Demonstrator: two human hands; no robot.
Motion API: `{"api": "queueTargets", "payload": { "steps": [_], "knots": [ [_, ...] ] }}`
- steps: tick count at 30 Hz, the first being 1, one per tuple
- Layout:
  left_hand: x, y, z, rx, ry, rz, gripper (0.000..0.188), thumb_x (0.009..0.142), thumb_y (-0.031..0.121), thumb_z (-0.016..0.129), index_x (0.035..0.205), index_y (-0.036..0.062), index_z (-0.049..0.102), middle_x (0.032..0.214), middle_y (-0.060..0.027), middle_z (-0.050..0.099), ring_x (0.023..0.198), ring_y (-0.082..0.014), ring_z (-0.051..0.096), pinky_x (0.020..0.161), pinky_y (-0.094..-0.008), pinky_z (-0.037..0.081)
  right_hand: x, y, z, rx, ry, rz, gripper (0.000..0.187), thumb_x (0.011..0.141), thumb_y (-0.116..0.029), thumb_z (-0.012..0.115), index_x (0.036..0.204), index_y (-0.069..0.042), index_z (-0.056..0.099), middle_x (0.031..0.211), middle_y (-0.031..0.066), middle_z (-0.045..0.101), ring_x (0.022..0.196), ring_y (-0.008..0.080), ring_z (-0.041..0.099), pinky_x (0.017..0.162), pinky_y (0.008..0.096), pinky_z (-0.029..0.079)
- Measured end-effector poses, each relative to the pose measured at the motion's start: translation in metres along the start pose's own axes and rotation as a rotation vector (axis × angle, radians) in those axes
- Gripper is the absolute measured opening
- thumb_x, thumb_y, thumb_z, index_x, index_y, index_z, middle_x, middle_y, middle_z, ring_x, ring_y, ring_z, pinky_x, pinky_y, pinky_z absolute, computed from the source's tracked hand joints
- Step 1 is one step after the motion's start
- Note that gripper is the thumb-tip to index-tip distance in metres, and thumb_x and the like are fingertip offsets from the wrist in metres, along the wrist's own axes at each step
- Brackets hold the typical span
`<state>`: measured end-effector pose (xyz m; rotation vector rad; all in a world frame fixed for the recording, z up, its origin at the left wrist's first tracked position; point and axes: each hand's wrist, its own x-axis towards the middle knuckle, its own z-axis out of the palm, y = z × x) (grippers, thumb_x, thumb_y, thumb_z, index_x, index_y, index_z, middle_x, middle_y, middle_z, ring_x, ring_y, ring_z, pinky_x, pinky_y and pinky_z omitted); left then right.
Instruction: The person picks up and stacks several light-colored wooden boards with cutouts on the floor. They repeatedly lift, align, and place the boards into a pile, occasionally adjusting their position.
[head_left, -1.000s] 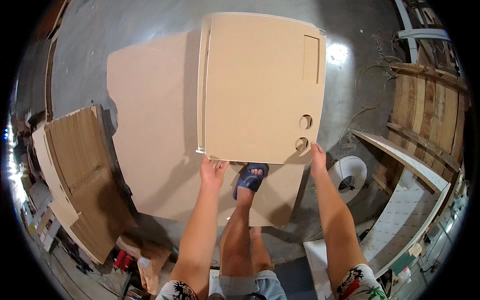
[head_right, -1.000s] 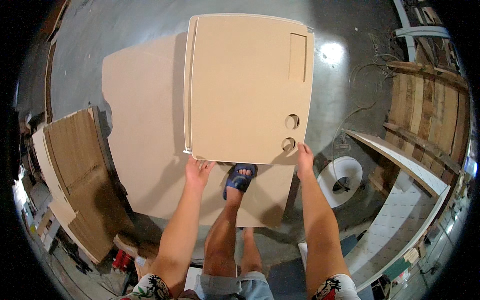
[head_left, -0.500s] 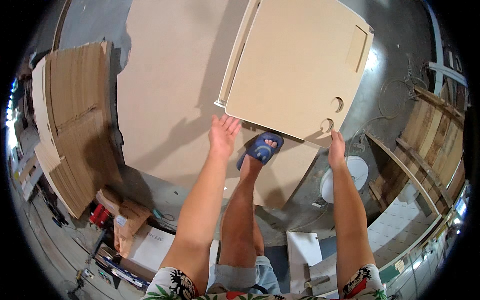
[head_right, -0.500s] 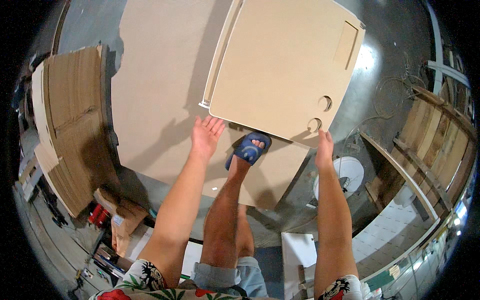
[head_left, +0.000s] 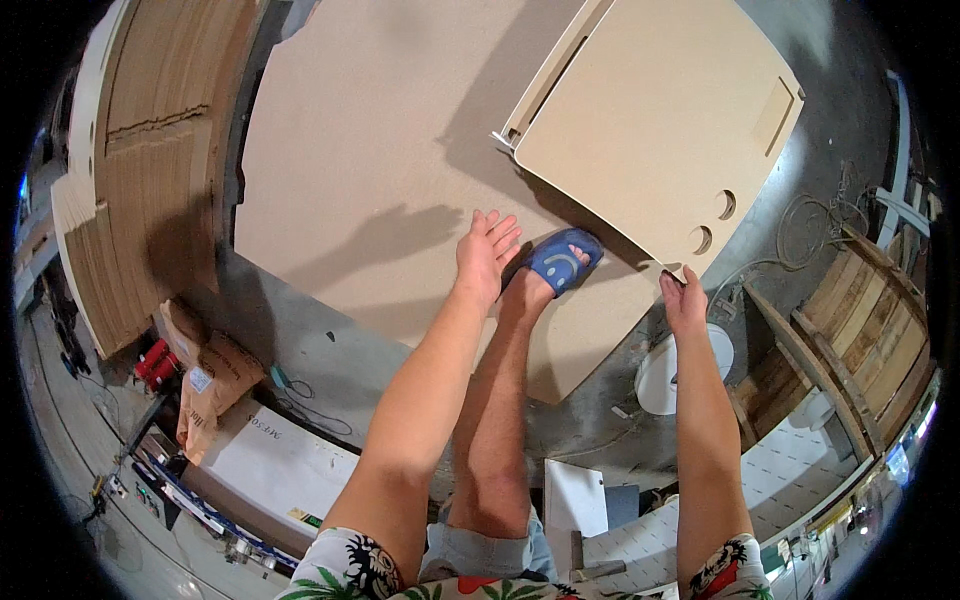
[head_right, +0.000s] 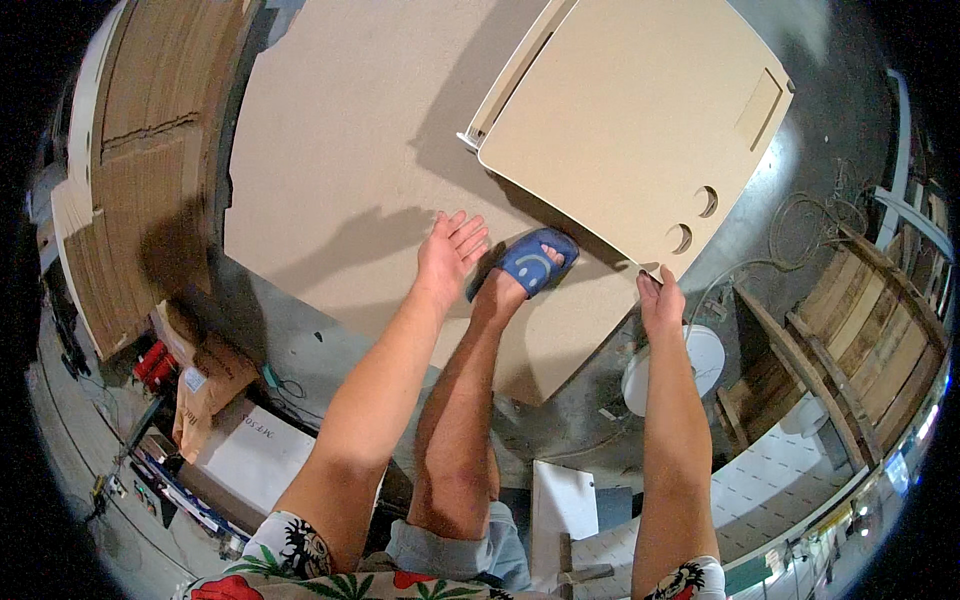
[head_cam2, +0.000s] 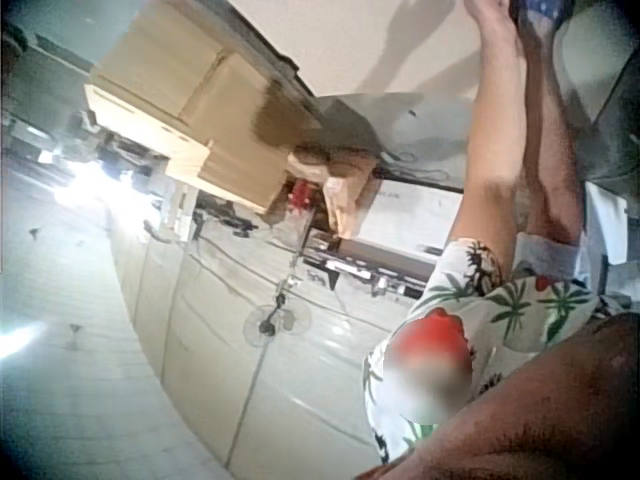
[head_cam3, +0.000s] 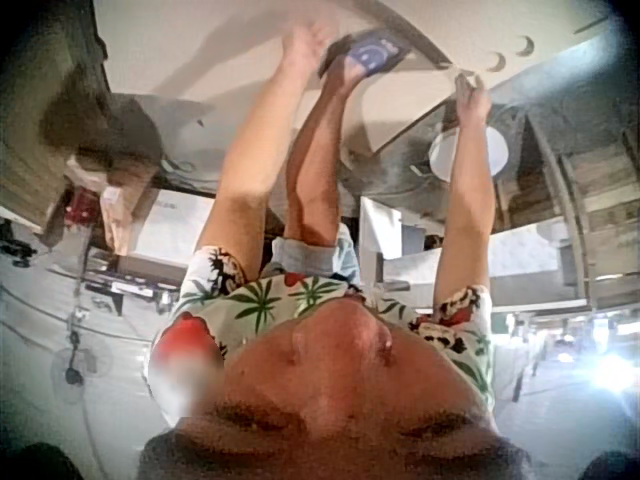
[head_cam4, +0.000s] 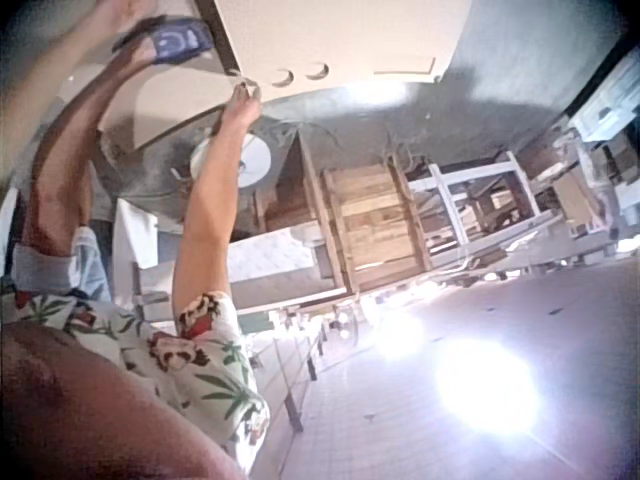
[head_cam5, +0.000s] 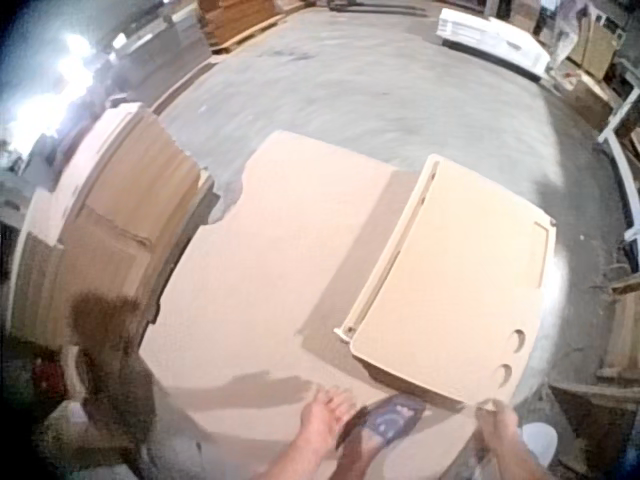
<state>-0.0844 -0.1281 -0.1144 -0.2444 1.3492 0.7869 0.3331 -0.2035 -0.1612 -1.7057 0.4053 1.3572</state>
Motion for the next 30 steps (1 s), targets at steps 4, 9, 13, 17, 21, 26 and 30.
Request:
{"api": "queueTargets", "payload": {
  "steps": [4,9,13,17,21,26,30],
  "knots": [
    [-0.010,-0.011,-0.018,0.030,0.039,-0.016,0.068,0.112,0.051,0.031,0.161,0.0031,0.029,0.154,-0.0177,0.051,0.140,-0.0321,0.051,0.116,-0.0455,0.041,0.002,0.007,-0.006,0.085,-0.001,0.028,0.035,0.103,-0.016,0.061,0.126,0.008,0.050,0.123,0.0238,0.057,0.114,0.0343,0.062,0.106,0.0470,0.055],
    [-0.009,-0.004,-0.019,0.110,0.046,0.000,0.064,0.111,0.044,0.041,0.159,0.0028,0.031,0.150,-0.0170,0.055,0.134,-0.0296,0.055,0.111,-0.0435,0.045,0.001,0.004,-0.007,-0.002,0.133,0.004,0.035,0.102,-0.023,0.065,0.125,0.002,0.057,0.125,0.0174,0.061,0.110,0.0285,0.063,0.107,0.0475,0.051],
    [0.003,0.016,0.001,0.154,0.033,0.053,0.057,0.109,0.036,0.051,0.153,0.0026,0.040,0.144,-0.0156,0.060,0.127,-0.0265,0.060,0.107,-0.0414,0.048,-0.009,-0.016,0.007,-0.250,0.226,-0.078,0.031,0.103,-0.034,0.061,0.123,-0.010,0.061,0.118,0.0037,0.066,0.107,0.0172,0.062,0.107,0.0439,0.044],
    [0.021,0.040,0.035,0.188,-0.024,0.137,0.050,0.108,0.034,0.054,0.148,0.0035,0.046,0.138,-0.0138,0.063,0.120,-0.0243,0.063,0.103,-0.0391,0.051,0.015,-0.047,-0.009,-0.270,0.070,-0.143,0.042,0.104,-0.038,0.060,0.132,-0.007,0.058,0.119,0.0057,0.066,0.111,0.0190,0.062,0.102,0.0372,0.046],
    [0.046,0.053,0.057,0.240,-0.033,0.190,0.047,0.108,0.030,0.057,0.146,0.0042,0.048,0.124,-0.0113,0.066,0.109,-0.0213,0.067,0.096,-0.0351,0.055,0.028,-0.078,0.009,-0.218,0.061,-0.129,0.047,0.103,-0.041,0.062,0.134,-0.006,0.056,0.124,0.0095,0.062,0.115,0.0221,0.060,0.101,0.0372,0.047],
    [0.060,0.055,0.075,0.328,0.126,0.179,0.036,0.104,0.024,0.065,0.129,0.0016,0.053,0.110,-0.0098,0.064,0.095,-0.0202,0.069,0.087,-0.0352,0.059,0.032,-0.103,0.034,-0.116,0.098,-0.121,0.053,0.103,-0.044,0.060,0.139,-0.006,0.052,0.139,0.0122,0.053,0.129,0.0285,0.052,0.110,0.0446,0.043],
    [0.065,0.054,0.078,0.282,0.168,0.170,0.032,0.103,0.024,0.067,0.120,0.0013,0.054,0.108,-0.0109,0.065,0.090,-0.0203,0.068,0.083,-0.0350,0.060,0.035,-0.113,0.056,0.065,-0.003,-0.157,0.051,0.103,-0.042,0.058,0.138,-0.005,0.054,0.132,0.0090,0.057,0.125,0.0262,0.054,0.111,0.0431,0.043]
  ]
}}
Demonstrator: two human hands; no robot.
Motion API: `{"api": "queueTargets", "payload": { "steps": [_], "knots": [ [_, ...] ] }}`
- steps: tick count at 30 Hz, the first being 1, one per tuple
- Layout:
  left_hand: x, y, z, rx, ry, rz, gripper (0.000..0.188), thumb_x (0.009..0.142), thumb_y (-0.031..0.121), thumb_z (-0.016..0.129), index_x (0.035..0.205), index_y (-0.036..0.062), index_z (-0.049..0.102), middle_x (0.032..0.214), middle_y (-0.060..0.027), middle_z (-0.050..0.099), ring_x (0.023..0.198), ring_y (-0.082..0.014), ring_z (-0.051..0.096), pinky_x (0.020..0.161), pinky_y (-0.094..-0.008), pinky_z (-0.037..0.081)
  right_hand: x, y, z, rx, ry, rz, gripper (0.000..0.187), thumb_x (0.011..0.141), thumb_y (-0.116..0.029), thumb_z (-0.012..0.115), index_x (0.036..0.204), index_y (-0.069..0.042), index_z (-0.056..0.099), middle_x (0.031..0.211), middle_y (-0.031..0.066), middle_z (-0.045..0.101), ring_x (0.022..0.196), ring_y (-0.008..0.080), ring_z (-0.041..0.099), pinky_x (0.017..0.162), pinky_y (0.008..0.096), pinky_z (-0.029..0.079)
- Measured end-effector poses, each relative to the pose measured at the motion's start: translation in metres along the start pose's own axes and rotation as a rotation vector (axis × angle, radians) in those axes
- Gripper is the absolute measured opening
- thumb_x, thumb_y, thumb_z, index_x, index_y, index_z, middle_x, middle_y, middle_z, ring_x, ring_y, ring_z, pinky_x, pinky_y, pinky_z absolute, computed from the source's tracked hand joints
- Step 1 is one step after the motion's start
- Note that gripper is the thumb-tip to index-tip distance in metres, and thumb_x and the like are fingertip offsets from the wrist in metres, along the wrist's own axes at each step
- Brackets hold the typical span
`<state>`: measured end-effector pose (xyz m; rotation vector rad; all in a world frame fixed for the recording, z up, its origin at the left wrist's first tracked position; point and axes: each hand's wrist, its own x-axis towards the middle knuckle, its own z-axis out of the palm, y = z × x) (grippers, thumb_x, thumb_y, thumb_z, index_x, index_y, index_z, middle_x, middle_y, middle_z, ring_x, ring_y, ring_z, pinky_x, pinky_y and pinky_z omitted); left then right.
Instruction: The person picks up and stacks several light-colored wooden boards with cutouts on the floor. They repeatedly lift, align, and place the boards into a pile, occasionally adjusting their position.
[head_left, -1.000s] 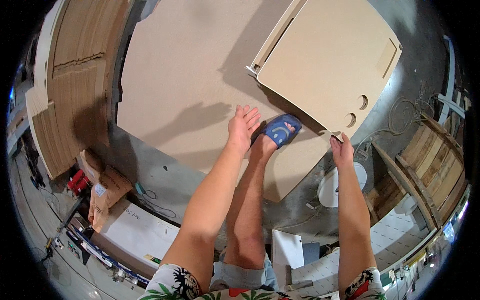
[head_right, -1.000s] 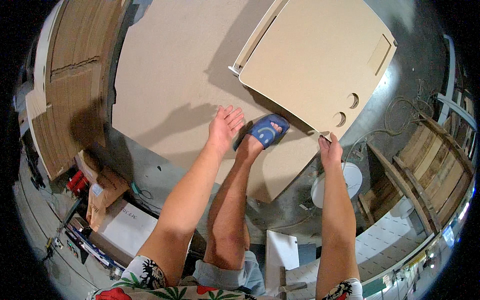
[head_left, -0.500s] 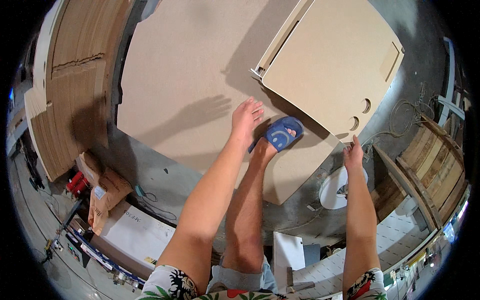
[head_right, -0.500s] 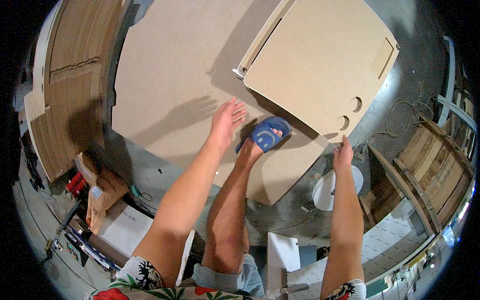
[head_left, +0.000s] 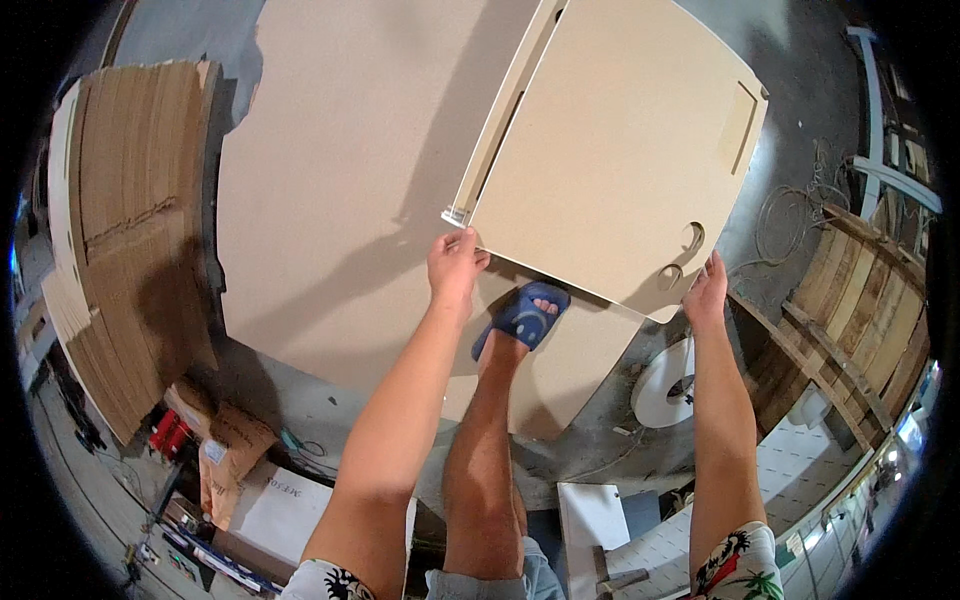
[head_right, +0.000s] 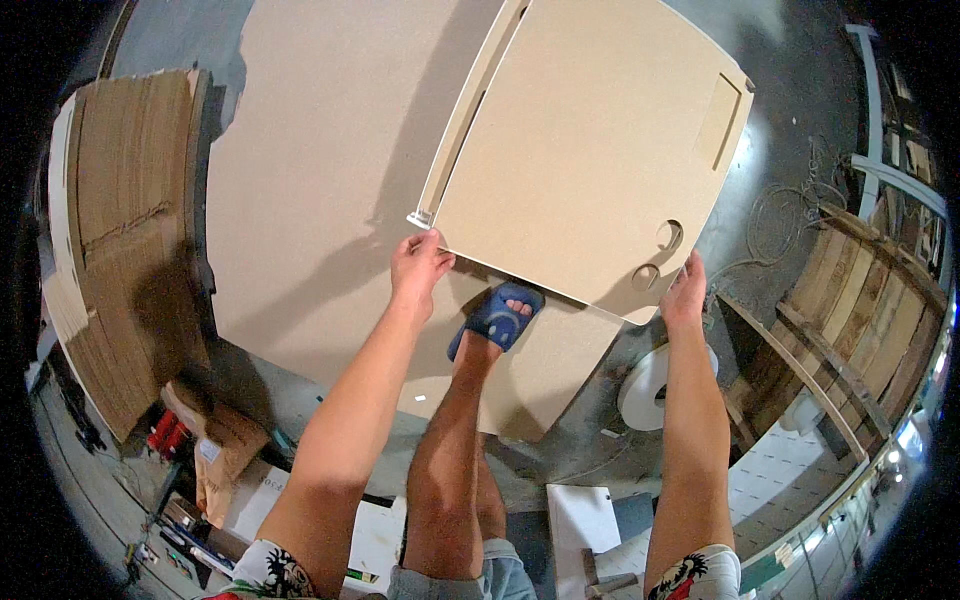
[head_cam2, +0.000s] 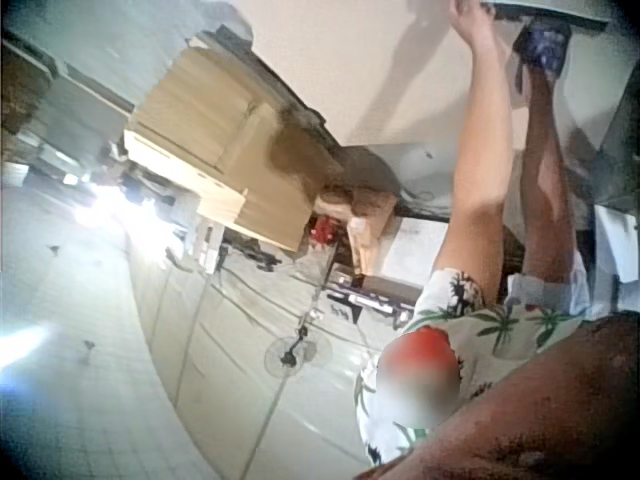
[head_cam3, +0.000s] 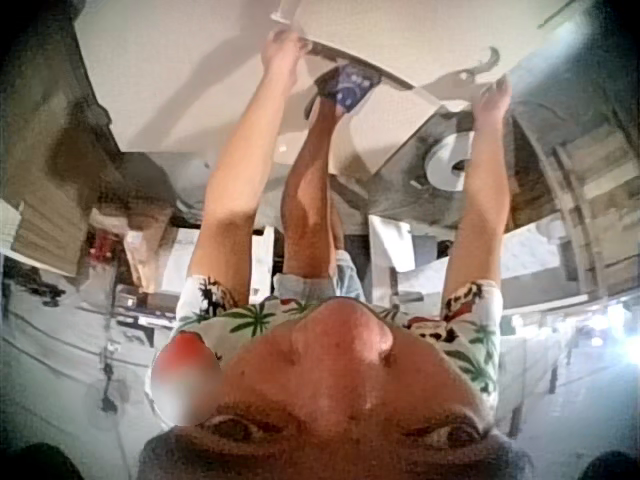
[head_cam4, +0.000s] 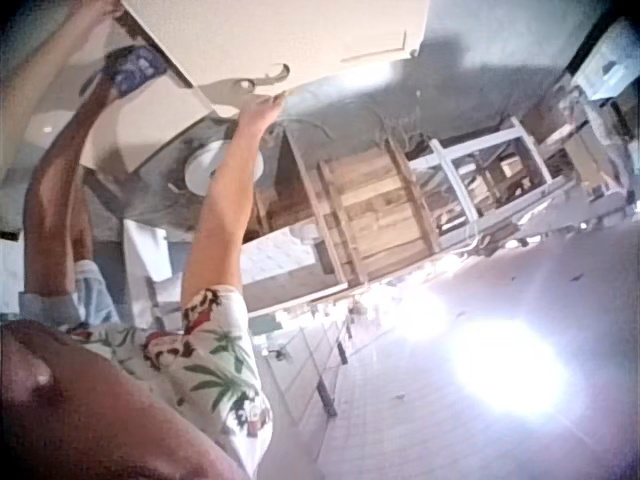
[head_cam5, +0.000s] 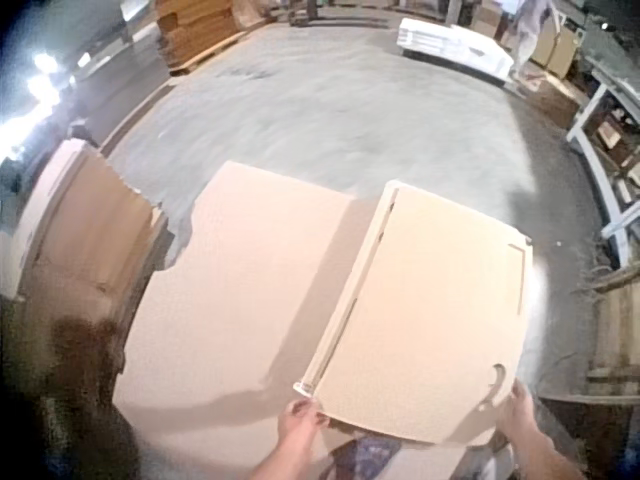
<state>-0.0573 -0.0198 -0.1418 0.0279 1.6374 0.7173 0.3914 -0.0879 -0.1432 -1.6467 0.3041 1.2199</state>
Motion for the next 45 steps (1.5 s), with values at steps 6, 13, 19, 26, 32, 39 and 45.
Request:
{"api": "queueTargets", "payload": {
  "steps": [6,13,19,26,32,39,45],
  "knots": [
    [0.010,-0.007,0.002,-0.031,0.004,-0.015,0.031,0.103,0.025,0.068,0.116,-0.0005,0.058,0.103,-0.0105,0.065,0.083,-0.0183,0.067,0.080,-0.0337,0.061,0.030,-0.006,-0.008,0.093,-0.026,-0.041,0.056,0.103,-0.047,0.052,0.136,-0.003,0.056,0.138,0.0109,0.058,0.132,0.0306,0.052,0.115,0.0499,0.038],
    [0.014,-0.009,-0.009,-0.030,0.012,-0.002,0.032,0.104,0.025,0.066,0.120,-0.0007,0.056,0.110,-0.0108,0.065,0.098,-0.0215,0.067,0.091,-0.0374,0.059,0.021,0.003,0.001,0.234,0.030,0.009,0.067,0.099,-0.055,0.044,0.133,0.001,0.060,0.137,0.0162,0.063,0.131,0.0364,0.053,0.117,0.0514,0.035],
    [-0.030,-0.017,-0.060,-0.057,0.061,-0.058,0.045,0.107,0.026,0.059,0.139,-0.0014,0.043,0.139,-0.0174,0.055,0.127,-0.0305,0.059,0.111,-0.0461,0.050,-0.036,0.042,0.002,0.277,0.147,-0.047,0.056,0.101,-0.052,0.047,0.127,-0.006,0.063,0.132,0.0076,0.063,0.129,0.0279,0.053,0.115,0.0454,0.036],
    [-0.086,-0.049,-0.168,-0.028,0.208,-0.138,0.029,0.109,0.029,0.054,0.130,0.0109,0.048,0.128,-0.0079,0.058,0.108,-0.0262,0.062,0.099,-0.0475,0.053,-0.125,0.091,0.006,0.265,0.285,0.012,0.053,0.099,-0.046,0.055,0.130,-0.003,0.063,0.131,0.0052,0.064,0.124,0.0211,0.054,0.112,0.0399,0.038],
    [-0.123,-0.048,-0.192,-0.050,0.299,-0.197,0.034,0.110,0.034,0.050,0.136,0.0116,0.048,0.129,-0.0035,0.058,0.114,-0.0236,0.059,0.102,-0.0425,0.051,-0.157,0.100,0.013,0.236,0.267,0.091,0.061,0.100,-0.045,0.053,0.140,0.000,0.059,0.144,0.0085,0.060,0.127,0.0222,0.054,0.112,0.0379,0.038],
    [-0.138,-0.061,-0.143,-0.199,0.309,-0.154,0.042,0.109,0.036,0.047,0.145,0.0154,0.048,0.142,-0.0043,0.052,0.122,-0.0231,0.051,0.117,-0.0475,0.036,-0.124,0.107,-0.058,0.283,0.111,-0.059,0.028,0.099,-0.044,0.057,0.099,-0.017,0.062,0.107,0.0002,0.060,0.116,0.0190,0.048,0.109,0.0471,0.035],
    [-0.214,-0.021,0.009,-0.634,0.267,-0.373,0.040,0.109,0.032,0.050,0.144,0.0129,0.044,0.137,-0.0086,0.053,0.112,-0.0238,0.057,0.107,-0.0500,0.047,-0.115,0.022,-0.124,0.173,0.106,-0.001,0.061,0.101,-0.053,0.042,0.130,-0.003,0.062,0.132,0.0119,0.063,0.127,0.0305,0.053,0.115,0.0517,0.033]
  ]
}}
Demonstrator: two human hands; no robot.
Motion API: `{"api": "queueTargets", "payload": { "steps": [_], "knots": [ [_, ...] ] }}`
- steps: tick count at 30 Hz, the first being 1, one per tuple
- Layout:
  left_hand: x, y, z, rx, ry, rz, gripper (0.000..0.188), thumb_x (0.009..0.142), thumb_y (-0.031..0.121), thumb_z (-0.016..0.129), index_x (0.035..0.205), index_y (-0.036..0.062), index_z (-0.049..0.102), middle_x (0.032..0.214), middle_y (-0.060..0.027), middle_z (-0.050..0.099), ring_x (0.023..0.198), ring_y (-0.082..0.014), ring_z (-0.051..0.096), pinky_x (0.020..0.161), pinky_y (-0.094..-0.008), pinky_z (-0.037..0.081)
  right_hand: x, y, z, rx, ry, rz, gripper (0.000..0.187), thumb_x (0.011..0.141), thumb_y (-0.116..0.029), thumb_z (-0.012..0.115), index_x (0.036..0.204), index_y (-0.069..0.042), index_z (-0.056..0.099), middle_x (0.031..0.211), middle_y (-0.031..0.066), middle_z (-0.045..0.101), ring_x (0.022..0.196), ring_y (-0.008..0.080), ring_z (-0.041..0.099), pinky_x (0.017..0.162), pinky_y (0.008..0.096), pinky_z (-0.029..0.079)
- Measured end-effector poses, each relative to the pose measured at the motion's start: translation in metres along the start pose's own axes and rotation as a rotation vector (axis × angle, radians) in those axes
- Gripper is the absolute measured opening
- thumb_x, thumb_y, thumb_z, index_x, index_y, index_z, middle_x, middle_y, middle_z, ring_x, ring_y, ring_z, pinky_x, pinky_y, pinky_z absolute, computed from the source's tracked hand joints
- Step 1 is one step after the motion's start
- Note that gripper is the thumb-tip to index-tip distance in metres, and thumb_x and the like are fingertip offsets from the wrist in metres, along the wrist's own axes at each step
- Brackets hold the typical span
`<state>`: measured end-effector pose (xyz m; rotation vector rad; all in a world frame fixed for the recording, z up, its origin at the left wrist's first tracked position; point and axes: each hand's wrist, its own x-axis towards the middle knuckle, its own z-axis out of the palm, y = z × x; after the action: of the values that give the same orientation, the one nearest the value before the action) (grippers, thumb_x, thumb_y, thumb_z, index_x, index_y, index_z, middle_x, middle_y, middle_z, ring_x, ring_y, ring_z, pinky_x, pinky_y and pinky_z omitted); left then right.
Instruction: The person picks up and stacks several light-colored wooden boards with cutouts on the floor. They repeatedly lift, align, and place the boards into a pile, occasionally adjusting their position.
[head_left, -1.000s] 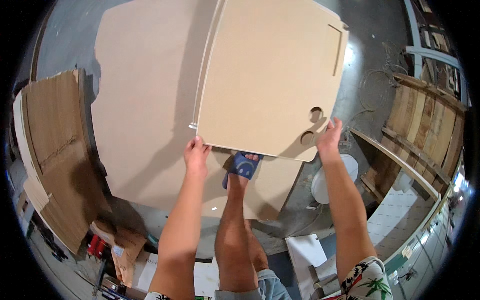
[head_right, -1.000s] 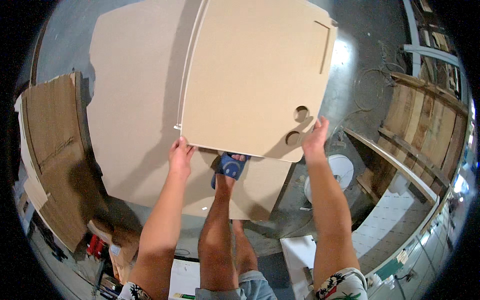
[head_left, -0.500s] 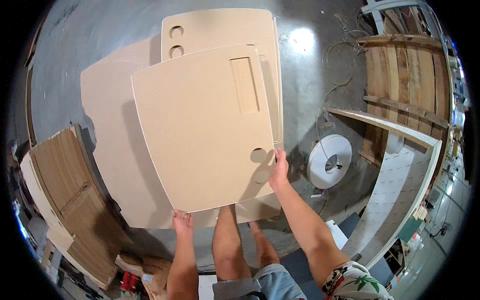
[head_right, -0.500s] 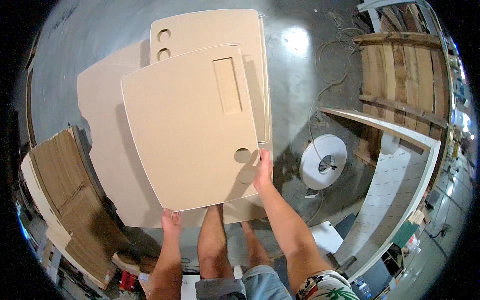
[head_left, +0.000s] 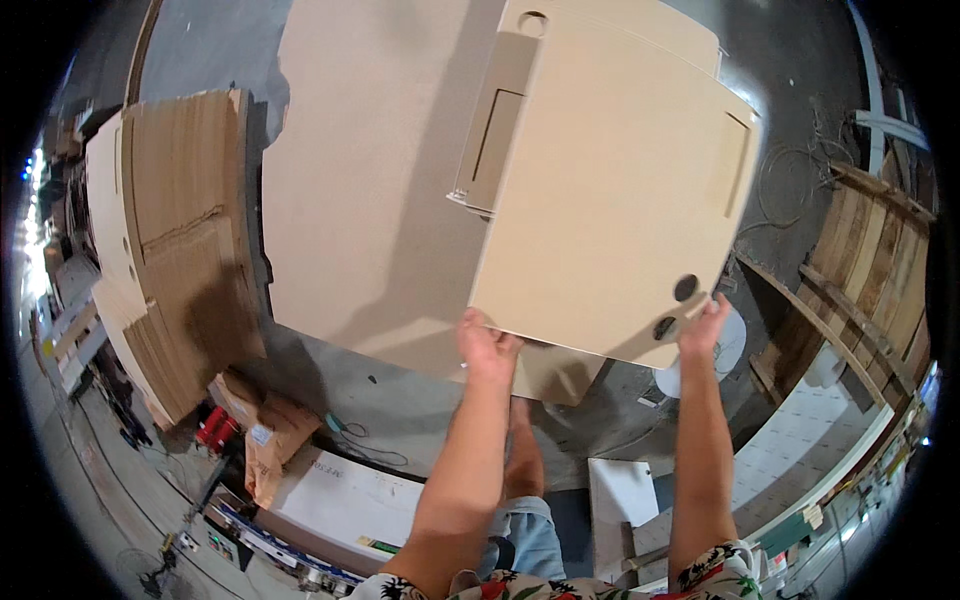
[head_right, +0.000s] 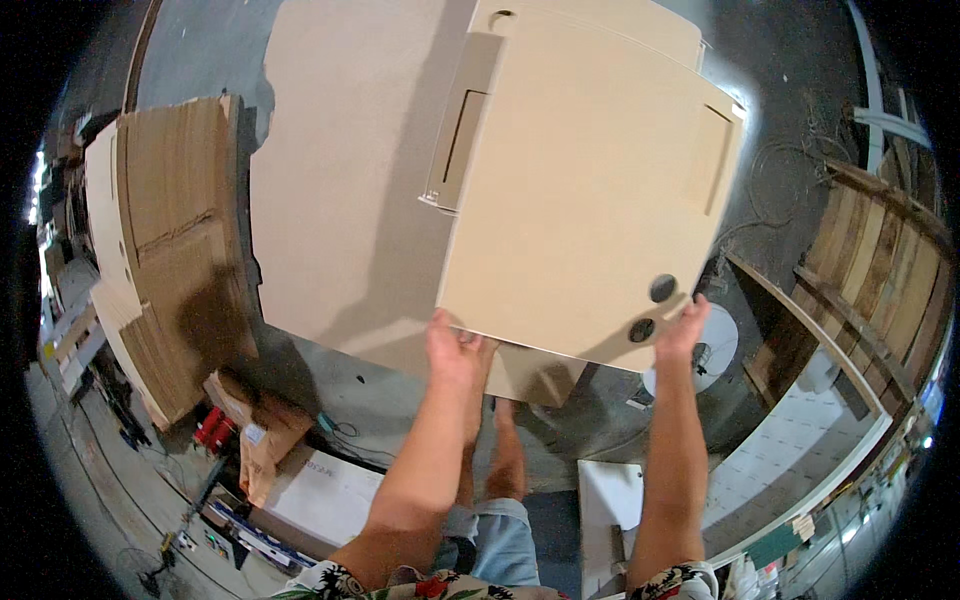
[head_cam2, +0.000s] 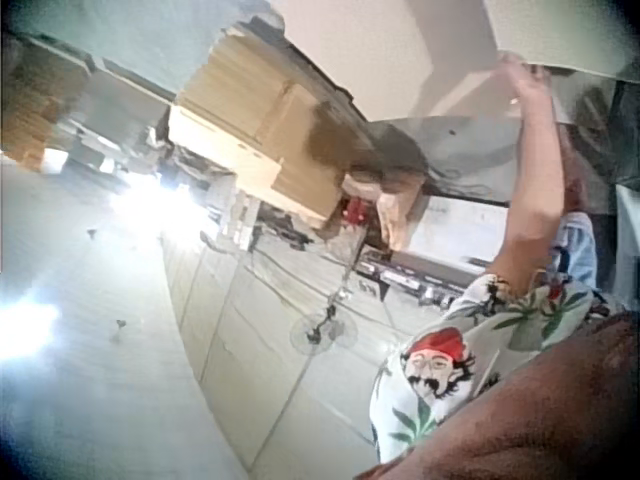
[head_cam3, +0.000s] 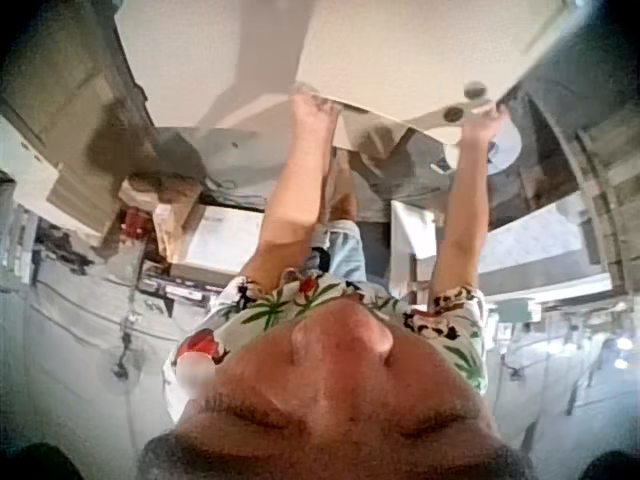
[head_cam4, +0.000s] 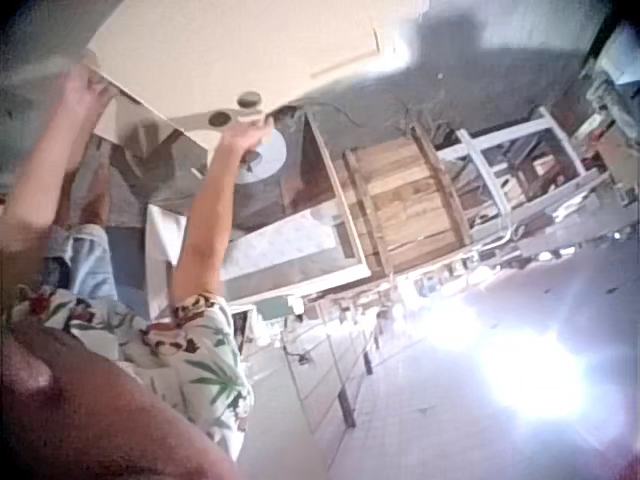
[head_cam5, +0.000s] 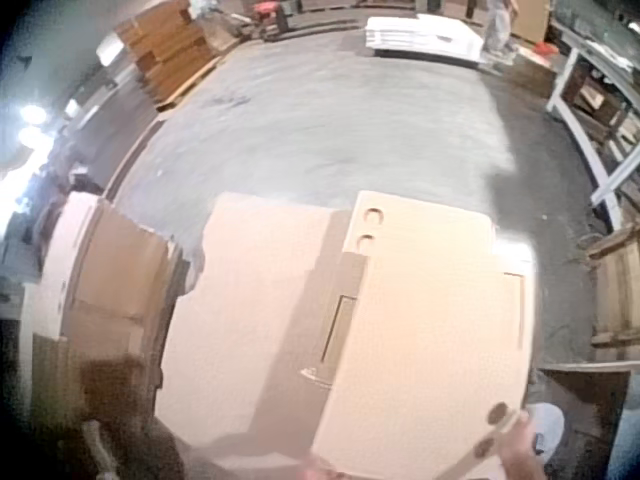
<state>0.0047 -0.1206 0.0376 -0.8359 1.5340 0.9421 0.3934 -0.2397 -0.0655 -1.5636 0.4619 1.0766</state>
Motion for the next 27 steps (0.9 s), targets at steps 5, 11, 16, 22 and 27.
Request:
{"api": "queueTargets", "payload": {
  "steps": [5,11,16,22,27],
  "knots": [
    [0.042,-0.045,-0.038,0.199,-0.099,0.051,0.047,0.110,0.031,0.050,0.151,0.0140,0.036,0.147,-0.0093,0.047,0.127,-0.0267,0.052,0.109,-0.0552,0.044,-0.023,-0.061,-0.014,0.022,0.148,0.044,0.074,0.097,-0.059,0.044,0.141,0.000,0.055,0.144,0.0140,0.057,0.136,0.0321,0.049,0.119,0.0524,0.031],
    [0.046,-0.057,-0.049,0.228,-0.068,0.006,0.046,0.111,0.038,0.044,0.149,0.0128,0.043,0.147,-0.0094,0.050,0.130,-0.0263,0.053,0.112,-0.0539,0.043,-0.038,-0.067,-0.030,-0.005,0.151,0.027,0.074,0.098,-0.058,0.043,0.140,0.001,0.057,0.147,0.0136,0.057,0.138,0.0317,0.049,0.118,0.0483,0.034],
    [0.045,-0.038,-0.064,0.207,-0.086,-0.046,0.055,0.111,0.047,0.041,0.148,0.0067,0.047,0.148,-0.0112,0.051,0.134,-0.0269,0.051,0.116,-0.0514,0.042,-0.046,-0.047,-0.027,-0.014,0.160,0.034,0.075,0.098,-0.059,0.042,0.143,0.000,0.055,0.149,0.0134,0.054,0.139,0.0329,0.046,0.119,0.0521,0.032],
    [0.061,-0.003,-0.115,0.130,-0.090,0.051,0.063,0.108,0.055,0.044,0.146,0.0040,0.048,0.145,-0.0124,0.054,0.131,-0.0270,0.054,0.115,-0.0461,0.043,-0.061,-0.013,-0.020,-0.029,-0.031,0.058,0.068,0.099,-0.057,0.042,0.135,-0.002,0.059,0.140,0.0131,0.062,0.132,0.0336,0.053,0.115,0.0502,0.037],
    [0.070,0.050,-0.185,0.209,-0.209,0.276,0.056,0.108,0.050,0.050,0.141,0.0051,0.051,0.139,-0.0102,0.059,0.127,-0.0260,0.056,0.107,-0.0419,0.048,-0.103,0.035,0.043,-0.048,-0.266,-0.014,0.046,0.107,-0.037,0.044,0.129,-0.001,0.063,0.127,0.0080,0.067,0.120,0.0234,0.060,0.109,0.0389,0.042]
  ]
}}
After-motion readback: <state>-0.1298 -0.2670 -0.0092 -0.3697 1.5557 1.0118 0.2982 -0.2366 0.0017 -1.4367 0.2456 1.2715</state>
